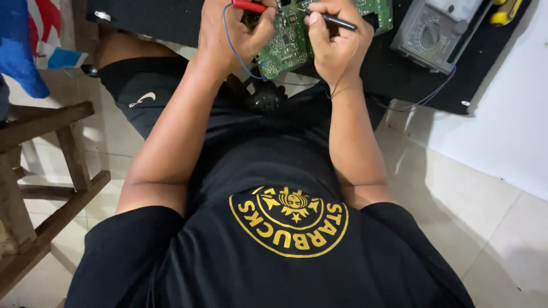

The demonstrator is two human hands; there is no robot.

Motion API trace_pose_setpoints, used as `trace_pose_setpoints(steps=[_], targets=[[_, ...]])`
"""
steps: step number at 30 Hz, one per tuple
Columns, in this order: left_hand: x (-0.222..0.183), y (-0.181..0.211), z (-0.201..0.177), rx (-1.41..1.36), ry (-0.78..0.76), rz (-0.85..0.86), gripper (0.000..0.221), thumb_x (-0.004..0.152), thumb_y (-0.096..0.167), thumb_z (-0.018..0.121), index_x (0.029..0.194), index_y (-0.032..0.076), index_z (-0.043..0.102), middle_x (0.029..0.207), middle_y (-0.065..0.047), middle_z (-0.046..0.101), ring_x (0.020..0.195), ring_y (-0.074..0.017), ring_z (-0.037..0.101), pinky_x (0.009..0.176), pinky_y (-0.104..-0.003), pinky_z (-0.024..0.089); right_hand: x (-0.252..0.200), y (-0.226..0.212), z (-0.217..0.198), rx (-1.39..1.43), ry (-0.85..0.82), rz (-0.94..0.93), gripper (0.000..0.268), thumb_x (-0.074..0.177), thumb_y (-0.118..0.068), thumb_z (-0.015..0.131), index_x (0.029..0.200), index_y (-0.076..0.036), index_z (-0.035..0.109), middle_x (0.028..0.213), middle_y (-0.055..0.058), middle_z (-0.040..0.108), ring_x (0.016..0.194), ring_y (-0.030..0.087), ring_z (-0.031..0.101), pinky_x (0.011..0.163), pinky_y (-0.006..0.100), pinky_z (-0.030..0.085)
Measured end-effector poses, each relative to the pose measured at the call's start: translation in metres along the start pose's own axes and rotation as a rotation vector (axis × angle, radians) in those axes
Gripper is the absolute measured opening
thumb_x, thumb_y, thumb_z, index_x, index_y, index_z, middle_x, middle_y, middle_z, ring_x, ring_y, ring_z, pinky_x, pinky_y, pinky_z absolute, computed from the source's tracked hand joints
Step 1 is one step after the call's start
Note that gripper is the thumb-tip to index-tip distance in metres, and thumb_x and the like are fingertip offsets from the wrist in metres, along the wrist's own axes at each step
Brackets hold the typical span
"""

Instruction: Using a multimeter to test components on a circuit board for diagnostics

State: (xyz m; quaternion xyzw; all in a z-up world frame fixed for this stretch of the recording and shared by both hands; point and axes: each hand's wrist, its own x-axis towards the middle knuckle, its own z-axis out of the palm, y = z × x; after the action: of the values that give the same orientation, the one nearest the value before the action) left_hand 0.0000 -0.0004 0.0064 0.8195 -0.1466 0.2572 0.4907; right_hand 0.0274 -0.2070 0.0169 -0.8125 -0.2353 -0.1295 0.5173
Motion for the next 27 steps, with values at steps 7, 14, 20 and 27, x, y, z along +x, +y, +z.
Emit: trace_pose_setpoints(steps=[7,14,20,27], targets=[[0.0007,-0.0006,0.0002,-0.003,-0.001,-0.026,0.008,0.087,-0.002,0.078,0.094,-0.003,0.076,0.082,-0.01,0.075,0.059,-0.0249,0.063,0.056,-0.033,0.05,0.0052,0.0005,0.001,-0.039,-0.02,-0.029,0.005,0.093,0.003,0.067,0.098,0.006,0.069,0.08,0.013,0.074,0.067,0.02,0.072,0.062,0.028,0.054],[0.0014,-0.0012,-0.001,0.038,0.002,0.009,0.01,0.087,0.0,0.081,0.094,-0.001,0.074,0.083,-0.01,0.074,0.062,-0.026,0.064,0.06,-0.035,0.052,0.008,0.0012,0.0021,-0.044,-0.032,-0.053,0.007,0.092,0.004,0.066,0.098,0.005,0.07,0.077,0.012,0.073,0.061,0.019,0.064,0.058,0.028,0.051],[-0.0019,-0.0057,0.0023,0.068,0.006,0.008,0.01,0.087,0.003,0.082,0.094,-0.001,0.076,0.082,-0.011,0.075,0.061,-0.0285,0.065,0.058,-0.036,0.052,0.0079,0.002,0.0,-0.029,-0.048,-0.026,0.007,0.092,0.005,0.068,0.098,0.006,0.071,0.079,0.012,0.074,0.063,0.019,0.065,0.06,0.028,0.052],[-0.0057,-0.0076,0.0058,0.003,-0.003,-0.039,0.012,0.09,-0.003,0.082,0.096,-0.006,0.072,0.077,-0.01,0.07,0.049,-0.019,0.047,0.045,-0.03,0.039,0.0055,0.0045,-0.001,-0.055,-0.031,-0.038,0.007,0.091,0.002,0.069,0.097,0.002,0.071,0.079,0.01,0.076,0.063,0.019,0.069,0.06,0.029,0.055]])
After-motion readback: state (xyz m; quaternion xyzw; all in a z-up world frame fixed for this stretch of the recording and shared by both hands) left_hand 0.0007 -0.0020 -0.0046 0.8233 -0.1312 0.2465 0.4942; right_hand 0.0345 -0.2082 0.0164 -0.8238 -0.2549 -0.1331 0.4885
